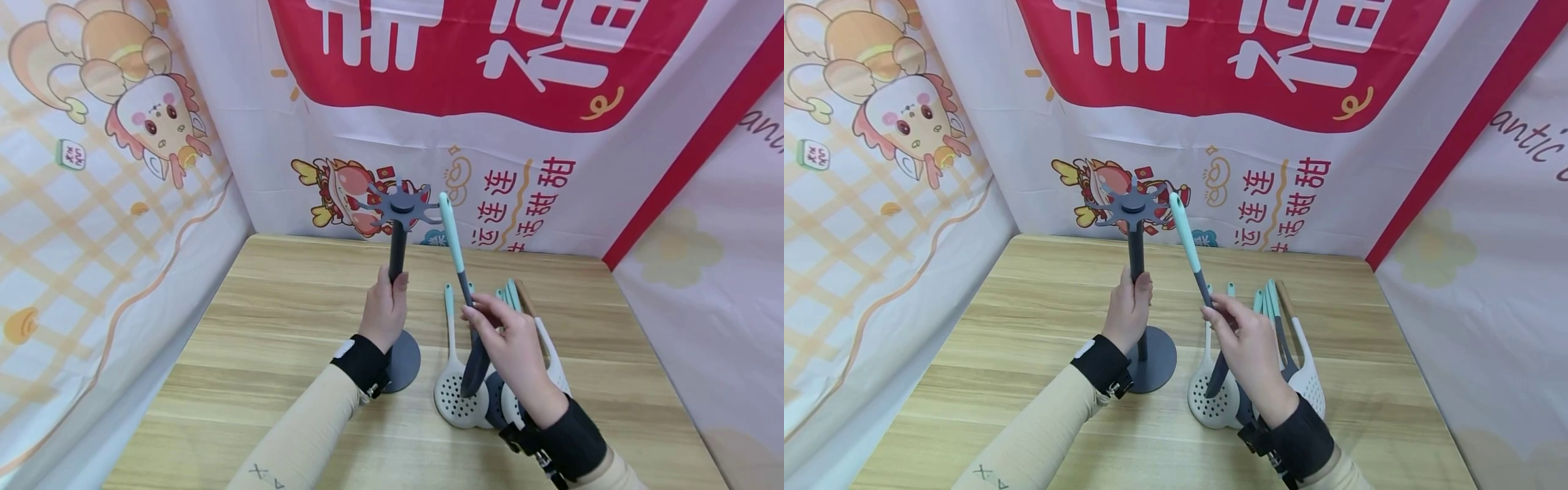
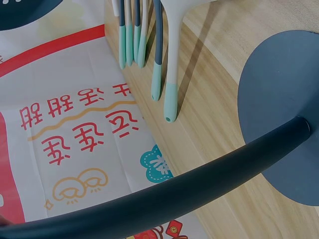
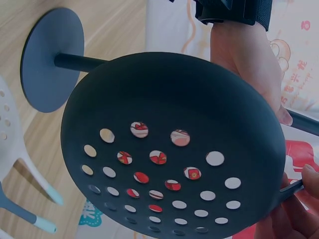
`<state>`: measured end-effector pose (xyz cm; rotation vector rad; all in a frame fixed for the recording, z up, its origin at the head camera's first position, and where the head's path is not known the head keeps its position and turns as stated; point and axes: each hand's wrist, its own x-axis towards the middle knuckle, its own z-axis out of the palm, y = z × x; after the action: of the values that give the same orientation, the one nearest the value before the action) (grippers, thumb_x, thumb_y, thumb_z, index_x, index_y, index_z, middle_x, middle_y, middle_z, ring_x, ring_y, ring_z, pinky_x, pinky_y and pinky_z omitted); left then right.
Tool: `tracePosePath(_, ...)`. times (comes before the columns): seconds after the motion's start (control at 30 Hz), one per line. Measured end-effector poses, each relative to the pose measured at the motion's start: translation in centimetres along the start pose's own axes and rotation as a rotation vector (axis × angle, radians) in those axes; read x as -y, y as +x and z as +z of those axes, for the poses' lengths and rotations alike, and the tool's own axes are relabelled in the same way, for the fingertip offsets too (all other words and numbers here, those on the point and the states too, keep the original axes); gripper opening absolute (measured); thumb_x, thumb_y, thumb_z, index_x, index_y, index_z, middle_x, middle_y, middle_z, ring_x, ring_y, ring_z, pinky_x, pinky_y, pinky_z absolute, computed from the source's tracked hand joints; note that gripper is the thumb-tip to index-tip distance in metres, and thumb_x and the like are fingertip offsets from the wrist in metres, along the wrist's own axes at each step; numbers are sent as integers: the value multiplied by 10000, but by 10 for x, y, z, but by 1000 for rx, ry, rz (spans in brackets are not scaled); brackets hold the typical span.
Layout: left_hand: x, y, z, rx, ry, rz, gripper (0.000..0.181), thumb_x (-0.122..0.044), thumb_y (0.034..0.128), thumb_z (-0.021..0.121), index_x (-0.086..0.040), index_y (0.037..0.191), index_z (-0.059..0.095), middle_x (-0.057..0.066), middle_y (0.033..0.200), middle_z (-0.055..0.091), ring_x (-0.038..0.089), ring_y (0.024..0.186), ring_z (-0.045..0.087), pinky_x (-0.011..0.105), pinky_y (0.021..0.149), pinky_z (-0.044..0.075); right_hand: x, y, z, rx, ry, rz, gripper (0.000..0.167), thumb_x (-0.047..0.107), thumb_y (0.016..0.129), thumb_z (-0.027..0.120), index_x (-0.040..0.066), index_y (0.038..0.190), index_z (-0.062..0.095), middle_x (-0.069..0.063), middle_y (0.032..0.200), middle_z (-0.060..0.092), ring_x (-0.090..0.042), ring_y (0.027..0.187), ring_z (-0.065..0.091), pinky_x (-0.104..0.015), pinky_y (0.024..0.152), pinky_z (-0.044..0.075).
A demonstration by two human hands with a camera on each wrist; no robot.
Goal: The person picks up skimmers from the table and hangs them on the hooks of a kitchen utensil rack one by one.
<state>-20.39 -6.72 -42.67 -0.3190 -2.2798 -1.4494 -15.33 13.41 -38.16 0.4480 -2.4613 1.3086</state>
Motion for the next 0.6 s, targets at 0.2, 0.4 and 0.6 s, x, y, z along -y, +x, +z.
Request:
tracePosePath(0.2,-1,0,-1,1,-5,1,402,-401,1073,305,-28,1014,446,10,674,387,69,509,345,262,490,328,-1,0,-1,-15,-2,-18,152,76,946,662,38,1084,713,-74,838,737,-27,691,606,-250,579,542)
tracePosePath(0.4,-1,-1,-1,2,5,1,491,-470,1052,264,-16,1012,448,6,670,381,99,505,353,252,494,316,-2,-1,-1,-28,-2,-54,154,55,940,663,28,1080,720,-83,822,733,-20,678,594,-245,584,538)
tracePosePath(0.6,-3,-1,-1,2,4,6,461,-445,1059,280,-17,1011,446,5,671,377,97,506,348,248,496,312,-2,-1,-1,-27,6,-60,163,64,952,648,28,1093,723,-99,820,727,-64,674,603,-247,576,533)
